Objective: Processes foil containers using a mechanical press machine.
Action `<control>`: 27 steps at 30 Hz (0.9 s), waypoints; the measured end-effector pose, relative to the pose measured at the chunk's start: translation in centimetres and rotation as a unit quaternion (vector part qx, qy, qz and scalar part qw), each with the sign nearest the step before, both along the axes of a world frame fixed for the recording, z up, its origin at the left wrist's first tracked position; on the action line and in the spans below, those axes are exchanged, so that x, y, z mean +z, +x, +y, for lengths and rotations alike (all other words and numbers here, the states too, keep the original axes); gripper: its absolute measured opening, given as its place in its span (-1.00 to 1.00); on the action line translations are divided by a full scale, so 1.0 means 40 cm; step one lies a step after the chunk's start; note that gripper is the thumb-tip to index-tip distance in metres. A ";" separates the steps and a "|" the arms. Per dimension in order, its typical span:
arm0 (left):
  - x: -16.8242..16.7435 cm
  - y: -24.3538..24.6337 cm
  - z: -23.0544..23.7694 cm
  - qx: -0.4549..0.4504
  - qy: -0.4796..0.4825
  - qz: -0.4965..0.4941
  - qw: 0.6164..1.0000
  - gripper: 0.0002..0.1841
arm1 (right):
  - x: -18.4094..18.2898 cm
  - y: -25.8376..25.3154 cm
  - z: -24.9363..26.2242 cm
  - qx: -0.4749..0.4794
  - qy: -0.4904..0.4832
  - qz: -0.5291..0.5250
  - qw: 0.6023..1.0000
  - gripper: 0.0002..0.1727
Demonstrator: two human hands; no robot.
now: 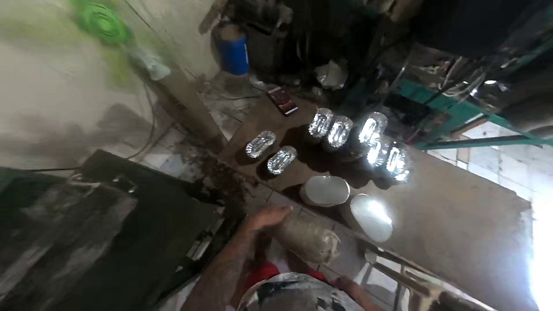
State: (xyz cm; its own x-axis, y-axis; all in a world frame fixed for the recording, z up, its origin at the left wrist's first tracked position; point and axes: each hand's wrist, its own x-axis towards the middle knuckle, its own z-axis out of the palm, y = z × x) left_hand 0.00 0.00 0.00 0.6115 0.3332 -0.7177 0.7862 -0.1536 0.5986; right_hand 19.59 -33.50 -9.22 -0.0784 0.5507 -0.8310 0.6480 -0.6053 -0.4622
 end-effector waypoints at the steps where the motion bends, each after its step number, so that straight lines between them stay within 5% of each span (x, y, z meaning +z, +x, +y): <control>1: 0.065 -0.064 0.016 0.058 0.013 -0.067 0.996 -0.39 | 0.004 0.012 -0.004 -0.001 0.106 0.022 0.994 -0.64; 5: 0.227 -0.310 0.092 0.282 0.085 -0.217 0.931 -0.36 | 0.080 0.007 0.138 -0.028 0.188 0.081 0.978 -0.67; 9: 0.310 -0.445 0.262 0.575 0.091 -0.385 0.716 -0.64 | 0.110 -0.093 0.310 -0.038 0.247 0.060 0.966 -0.70; 11: 0.309 -0.499 0.282 0.595 0.205 -0.373 0.682 -0.51 | 0.132 -0.171 0.405 -0.027 0.282 0.064 0.957 -0.71; 13: 0.236 -0.582 0.233 0.505 0.343 -0.224 0.760 -0.41 | 0.154 -0.260 0.484 -0.011 0.328 0.078 0.941 -0.70; 16: 0.106 -0.784 0.163 0.416 0.363 0.042 0.833 -0.23 | 0.204 -0.400 0.611 -0.007 0.382 0.105 0.918 -0.70; 18: 0.064 -0.920 0.141 0.402 0.339 0.105 0.844 -0.29 | 0.249 -0.506 0.685 -0.011 0.409 0.124 0.904 -0.68; 20: 0.083 -0.992 0.092 0.374 0.316 0.051 0.871 -0.42 | 0.289 -0.615 0.758 0.030 0.469 0.133 0.873 -0.70; 23: 0.186 -1.060 -0.009 0.282 0.216 0.027 0.935 -0.44 | 0.316 -0.781 0.861 0.235 0.601 0.092 0.758 -0.73; 27: 0.119 -1.229 -0.076 0.165 0.207 0.118 0.957 -0.47 | 0.289 -0.986 1.001 0.533 0.602 0.082 0.589 -0.71</control>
